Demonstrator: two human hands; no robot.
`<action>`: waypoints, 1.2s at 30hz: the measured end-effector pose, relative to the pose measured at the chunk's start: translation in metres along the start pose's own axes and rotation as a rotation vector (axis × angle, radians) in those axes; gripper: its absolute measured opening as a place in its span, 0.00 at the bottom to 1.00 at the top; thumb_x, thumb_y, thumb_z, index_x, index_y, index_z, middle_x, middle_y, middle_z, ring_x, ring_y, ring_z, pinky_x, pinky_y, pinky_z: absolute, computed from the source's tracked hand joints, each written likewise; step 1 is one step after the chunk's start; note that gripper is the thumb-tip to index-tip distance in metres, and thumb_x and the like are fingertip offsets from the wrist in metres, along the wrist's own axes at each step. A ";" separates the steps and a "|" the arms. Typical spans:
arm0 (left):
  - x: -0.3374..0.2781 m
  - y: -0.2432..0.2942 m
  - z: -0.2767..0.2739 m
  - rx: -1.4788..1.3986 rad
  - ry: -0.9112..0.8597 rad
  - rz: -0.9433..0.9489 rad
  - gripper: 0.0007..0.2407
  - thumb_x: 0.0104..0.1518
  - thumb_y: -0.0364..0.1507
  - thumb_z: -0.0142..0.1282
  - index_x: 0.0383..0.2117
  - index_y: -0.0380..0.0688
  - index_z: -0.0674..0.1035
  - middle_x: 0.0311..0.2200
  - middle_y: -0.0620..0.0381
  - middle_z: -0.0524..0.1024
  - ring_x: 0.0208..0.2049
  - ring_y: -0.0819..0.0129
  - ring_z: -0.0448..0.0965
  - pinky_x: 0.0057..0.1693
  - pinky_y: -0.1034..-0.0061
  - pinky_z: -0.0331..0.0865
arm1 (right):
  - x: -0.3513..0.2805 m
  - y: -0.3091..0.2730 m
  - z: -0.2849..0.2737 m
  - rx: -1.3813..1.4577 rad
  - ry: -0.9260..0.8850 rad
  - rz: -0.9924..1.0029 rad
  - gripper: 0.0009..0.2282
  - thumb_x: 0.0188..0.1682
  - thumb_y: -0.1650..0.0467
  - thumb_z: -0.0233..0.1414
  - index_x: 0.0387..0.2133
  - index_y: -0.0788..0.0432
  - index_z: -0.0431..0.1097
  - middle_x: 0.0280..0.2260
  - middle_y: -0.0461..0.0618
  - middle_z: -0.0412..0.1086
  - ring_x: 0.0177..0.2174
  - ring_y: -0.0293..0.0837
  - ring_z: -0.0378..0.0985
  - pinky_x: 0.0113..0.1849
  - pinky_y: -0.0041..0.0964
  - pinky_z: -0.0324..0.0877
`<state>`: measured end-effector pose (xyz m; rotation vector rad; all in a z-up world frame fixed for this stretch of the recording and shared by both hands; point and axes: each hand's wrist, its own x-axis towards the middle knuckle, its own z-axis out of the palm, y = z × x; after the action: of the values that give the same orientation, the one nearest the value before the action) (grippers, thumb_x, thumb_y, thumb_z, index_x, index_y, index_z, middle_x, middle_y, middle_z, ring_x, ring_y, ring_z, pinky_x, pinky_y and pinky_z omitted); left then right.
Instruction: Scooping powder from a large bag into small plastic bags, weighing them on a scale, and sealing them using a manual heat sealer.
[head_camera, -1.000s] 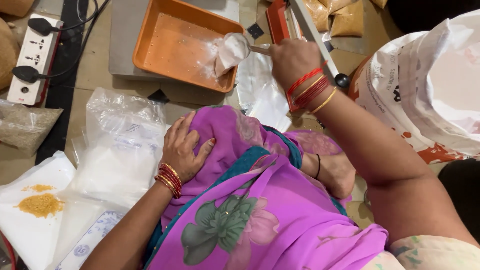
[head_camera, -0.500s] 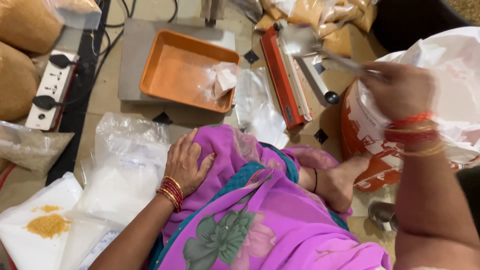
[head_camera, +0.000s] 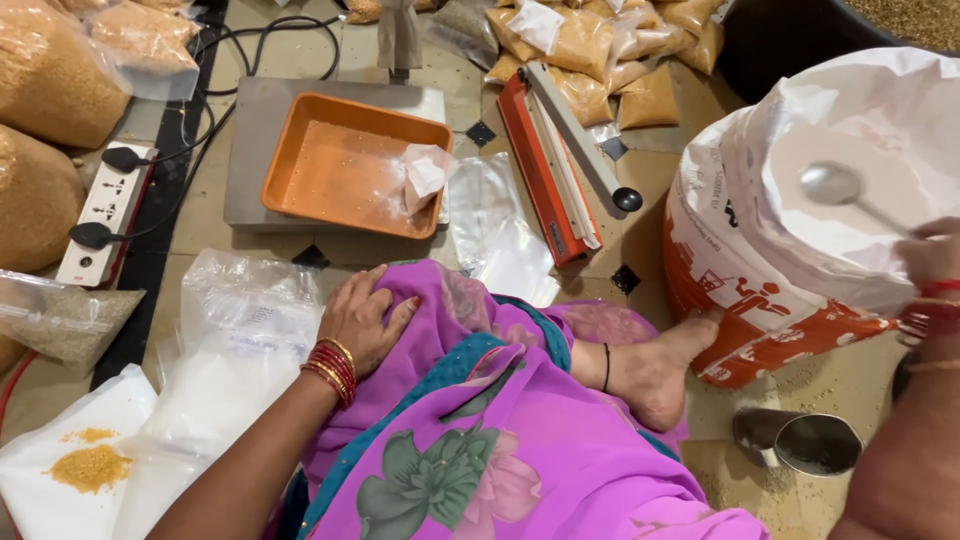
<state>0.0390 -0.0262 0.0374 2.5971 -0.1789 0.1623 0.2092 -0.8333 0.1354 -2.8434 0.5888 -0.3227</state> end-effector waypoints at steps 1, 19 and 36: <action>-0.001 0.000 0.001 0.037 0.019 0.035 0.18 0.61 0.45 0.50 0.29 0.40 0.78 0.61 0.41 0.68 0.61 0.40 0.65 0.66 0.51 0.57 | -0.007 -0.034 0.014 -0.047 0.004 0.013 0.11 0.48 0.72 0.59 0.42 0.65 0.77 0.37 0.63 0.77 0.31 0.53 0.81 0.31 0.45 0.76; 0.168 0.003 0.047 -0.021 -0.046 -0.215 0.25 0.54 0.31 0.58 0.61 0.47 0.65 0.40 0.36 0.77 0.40 0.35 0.77 0.45 0.47 0.71 | -0.291 -0.224 0.054 -0.037 -0.193 -0.840 0.20 0.45 0.60 0.53 0.51 0.49 0.74 0.55 0.57 0.69 0.56 0.60 0.70 0.56 0.57 0.62; 0.207 -0.015 -0.003 0.180 -0.008 0.377 0.03 0.57 0.23 0.57 0.29 0.45 0.82 0.33 0.49 0.80 0.37 0.50 0.81 0.42 0.58 0.74 | -0.245 -0.325 0.090 0.260 -0.272 -0.919 0.27 0.45 0.70 0.59 0.61 0.53 0.66 0.58 0.62 0.64 0.57 0.63 0.66 0.57 0.55 0.64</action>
<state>0.2453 -0.0313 0.0634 2.7160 -0.6861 0.3148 0.1311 -0.4264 0.0922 -2.6333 -0.7804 -0.1226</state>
